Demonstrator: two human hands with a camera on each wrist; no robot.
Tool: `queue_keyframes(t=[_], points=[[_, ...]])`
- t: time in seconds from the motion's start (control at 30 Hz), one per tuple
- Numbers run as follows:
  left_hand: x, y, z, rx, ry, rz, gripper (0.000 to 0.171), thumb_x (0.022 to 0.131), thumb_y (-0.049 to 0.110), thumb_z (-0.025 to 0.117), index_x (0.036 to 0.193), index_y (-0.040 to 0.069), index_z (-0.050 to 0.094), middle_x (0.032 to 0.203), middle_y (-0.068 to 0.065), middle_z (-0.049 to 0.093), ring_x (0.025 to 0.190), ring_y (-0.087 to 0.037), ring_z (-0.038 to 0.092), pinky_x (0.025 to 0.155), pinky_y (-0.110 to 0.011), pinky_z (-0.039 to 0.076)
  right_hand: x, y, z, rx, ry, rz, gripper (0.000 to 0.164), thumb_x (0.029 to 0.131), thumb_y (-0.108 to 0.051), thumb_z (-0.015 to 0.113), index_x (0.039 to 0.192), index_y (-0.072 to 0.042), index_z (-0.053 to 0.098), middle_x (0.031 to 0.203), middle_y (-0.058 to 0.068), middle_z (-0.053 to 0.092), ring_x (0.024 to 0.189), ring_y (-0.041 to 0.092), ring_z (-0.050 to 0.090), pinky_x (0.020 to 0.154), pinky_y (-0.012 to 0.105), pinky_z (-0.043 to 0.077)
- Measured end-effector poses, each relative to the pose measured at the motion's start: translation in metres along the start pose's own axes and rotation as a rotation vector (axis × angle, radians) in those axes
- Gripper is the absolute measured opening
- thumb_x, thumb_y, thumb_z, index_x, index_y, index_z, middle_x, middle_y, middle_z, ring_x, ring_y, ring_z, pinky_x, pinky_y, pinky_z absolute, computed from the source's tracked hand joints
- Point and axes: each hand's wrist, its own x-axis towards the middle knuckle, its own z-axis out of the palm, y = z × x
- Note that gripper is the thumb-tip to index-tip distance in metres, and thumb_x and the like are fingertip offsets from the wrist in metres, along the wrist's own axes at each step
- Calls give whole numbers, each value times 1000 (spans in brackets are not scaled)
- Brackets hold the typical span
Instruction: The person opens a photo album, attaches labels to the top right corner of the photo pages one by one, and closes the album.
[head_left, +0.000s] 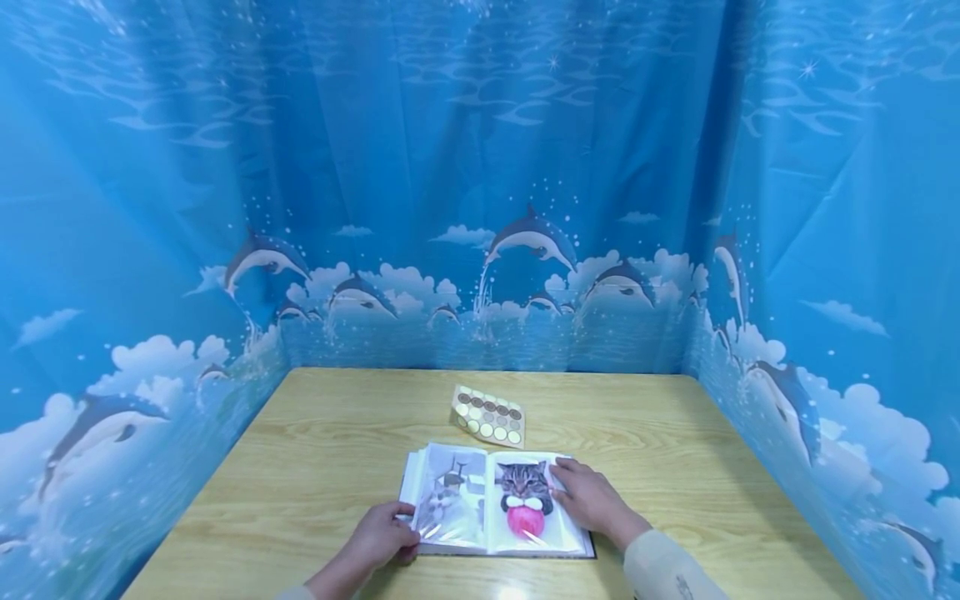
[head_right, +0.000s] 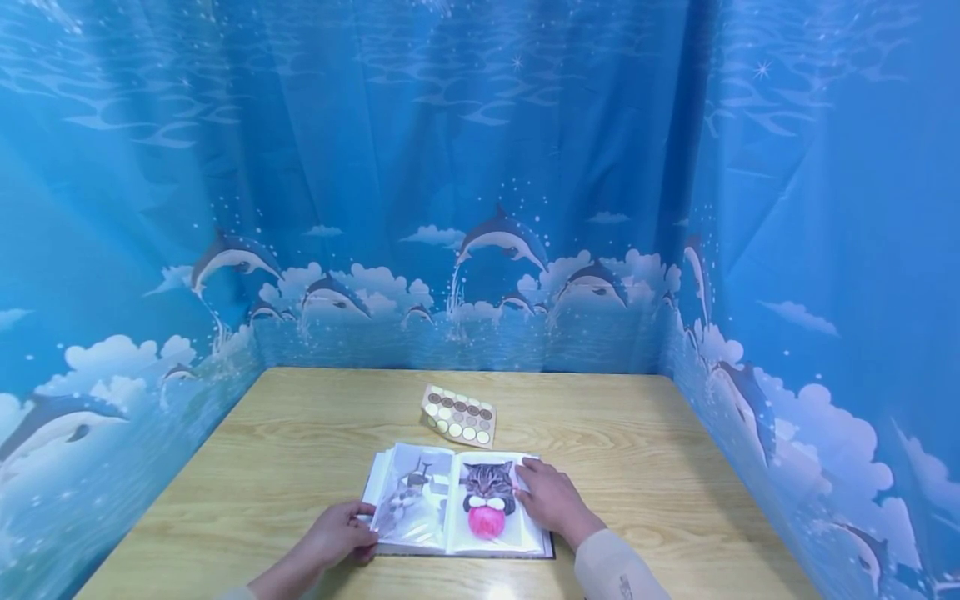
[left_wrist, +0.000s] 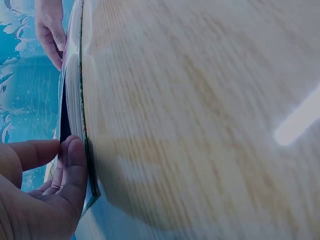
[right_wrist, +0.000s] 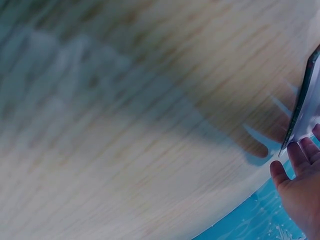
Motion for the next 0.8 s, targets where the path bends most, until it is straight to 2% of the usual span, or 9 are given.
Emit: queue_keyframes(t=[0.4, 0.63, 0.8], points=[[1, 2, 3, 97, 74, 5, 49, 71, -9, 65, 117, -21, 52, 62, -7, 60, 49, -13, 59, 49, -29, 56, 3, -1, -1, -18, -15, 3, 48, 97, -25, 62, 137, 0, 55, 146, 21, 46, 135, 41, 41, 109, 61, 34], [0, 1, 2, 217, 108, -20, 52, 70, -4, 69, 118, -19, 54, 63, -5, 59, 50, -13, 58, 48, -29, 54, 4, 1, -1, -31, 0, -7, 48, 95, -25, 64, 135, 0, 57, 144, 22, 48, 134, 41, 43, 108, 62, 35], [-2, 1, -2, 206, 98, -33, 55, 72, -5, 70, 121, -19, 52, 65, -7, 60, 53, -15, 59, 50, -31, 55, 6, 2, -1, -38, -6, 10, 47, 94, -25, 65, 134, 0, 58, 143, 21, 49, 133, 41, 43, 108, 62, 34]])
